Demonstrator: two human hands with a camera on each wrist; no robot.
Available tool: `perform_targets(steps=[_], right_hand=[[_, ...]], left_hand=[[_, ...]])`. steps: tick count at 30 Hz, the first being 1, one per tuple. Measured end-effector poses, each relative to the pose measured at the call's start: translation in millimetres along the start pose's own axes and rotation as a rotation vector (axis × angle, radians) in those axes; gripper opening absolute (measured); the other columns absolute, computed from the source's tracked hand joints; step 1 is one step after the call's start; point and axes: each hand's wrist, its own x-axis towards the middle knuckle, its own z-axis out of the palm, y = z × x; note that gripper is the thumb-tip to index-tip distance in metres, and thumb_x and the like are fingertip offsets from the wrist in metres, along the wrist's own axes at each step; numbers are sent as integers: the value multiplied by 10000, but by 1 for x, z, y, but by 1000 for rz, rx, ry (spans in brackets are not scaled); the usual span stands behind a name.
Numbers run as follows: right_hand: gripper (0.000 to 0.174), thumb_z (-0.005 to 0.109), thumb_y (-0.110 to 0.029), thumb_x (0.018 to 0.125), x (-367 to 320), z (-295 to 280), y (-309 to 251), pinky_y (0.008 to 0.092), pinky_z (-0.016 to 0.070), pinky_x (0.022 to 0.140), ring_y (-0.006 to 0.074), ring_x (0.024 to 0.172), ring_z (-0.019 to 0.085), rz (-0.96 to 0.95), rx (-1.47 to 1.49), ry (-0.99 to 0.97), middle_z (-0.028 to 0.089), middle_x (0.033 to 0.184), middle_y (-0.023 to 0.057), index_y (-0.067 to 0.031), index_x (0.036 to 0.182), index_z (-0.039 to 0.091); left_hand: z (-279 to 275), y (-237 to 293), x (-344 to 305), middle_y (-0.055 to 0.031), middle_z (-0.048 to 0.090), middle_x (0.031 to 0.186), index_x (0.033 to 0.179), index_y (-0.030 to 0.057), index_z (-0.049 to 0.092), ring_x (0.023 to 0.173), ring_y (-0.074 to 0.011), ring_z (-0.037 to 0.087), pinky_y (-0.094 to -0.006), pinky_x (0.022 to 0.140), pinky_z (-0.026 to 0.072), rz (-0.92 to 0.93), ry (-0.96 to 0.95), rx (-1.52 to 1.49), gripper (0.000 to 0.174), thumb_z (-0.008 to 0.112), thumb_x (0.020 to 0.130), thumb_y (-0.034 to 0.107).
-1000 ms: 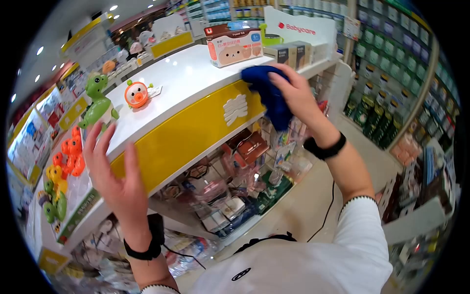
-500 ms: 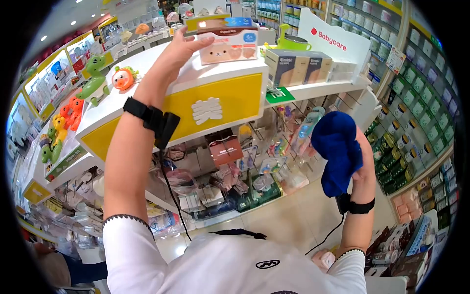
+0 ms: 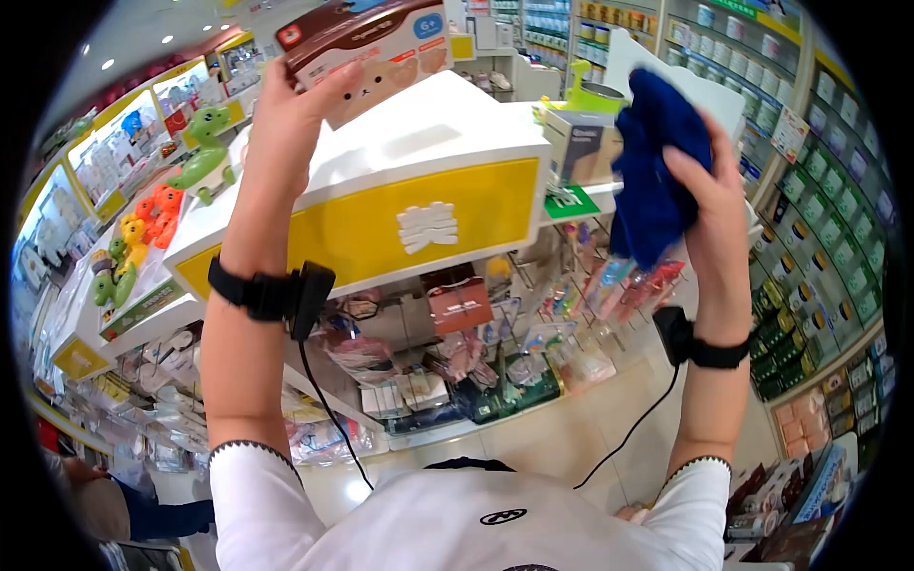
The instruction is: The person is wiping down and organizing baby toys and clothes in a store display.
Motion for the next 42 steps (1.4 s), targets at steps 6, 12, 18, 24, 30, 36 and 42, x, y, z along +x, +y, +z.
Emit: perform_targets(steps=[6, 12, 18, 24, 30, 36, 42], right_hand=[[409, 512, -261, 828, 61, 130, 80, 406, 294, 993, 312, 1194, 377, -583, -877, -680, 410, 1299, 114, -155, 1220, 462], [408, 393, -282, 893, 104, 150, 115, 410, 347, 960, 341, 1139, 428, -165, -1267, -780, 403, 1310, 134, -231, 1297, 404], [362, 458, -299, 880, 83, 147, 97, 432, 438, 822, 368, 918, 545, -38, -1704, -454, 556, 1086, 152, -205, 1229, 473], [251, 506, -207, 825, 33, 94, 41, 377, 464, 744, 343, 863, 576, -299, -1298, -331, 616, 889, 178, -73, 1023, 581], [368, 493, -222, 890, -49, -6, 6, 240, 424, 832, 123, 963, 542, 197, -220, 156, 577, 1070, 58, -1, 1185, 493], [429, 469, -228, 889, -162, -81, 68, 336, 429, 917, 234, 1074, 520, 642, 474, 247, 497, 1224, 129, 2, 1247, 417], [493, 397, -295, 922, -193, -76, 114, 378, 365, 987, 269, 1159, 455, 804, 815, 247, 419, 1298, 158, 11, 1303, 336]], left_hand=[[-42, 26, -38, -110, 555, 1033, 1122, -17, 417, 911, -150, 544, -262, 801, 436, 48, 165, 39, 503, 692, 751, 182], [-43, -1, -40, -113, 571, 1001, 1060, -21, 414, 867, -151, 566, -258, 782, 452, 69, 82, 15, 431, 682, 755, 125], [-33, -22, -34, -148, 564, 1021, 1058, -38, 397, 912, -175, 569, -276, 792, 452, 7, 23, 218, 448, 669, 757, 151], [-30, -32, -26, -203, 556, 1054, 1071, -77, 384, 910, -258, 589, -324, 796, 459, 11, 3, 376, 470, 655, 758, 144], [-28, -59, -14, -295, 411, 1216, 1277, -138, 199, 1144, -372, 409, -381, 970, 333, 321, 99, 805, 802, 674, 732, 209], [-30, -45, -34, -254, 271, 1303, 1280, -49, 294, 1170, -375, 331, -413, 1000, 283, 590, 288, 959, 722, 668, 759, 283], [12, -16, -139, -151, 464, 1169, 1105, -16, 484, 1041, -245, 492, -365, 949, 368, 482, 193, 221, 258, 505, 850, 23]])
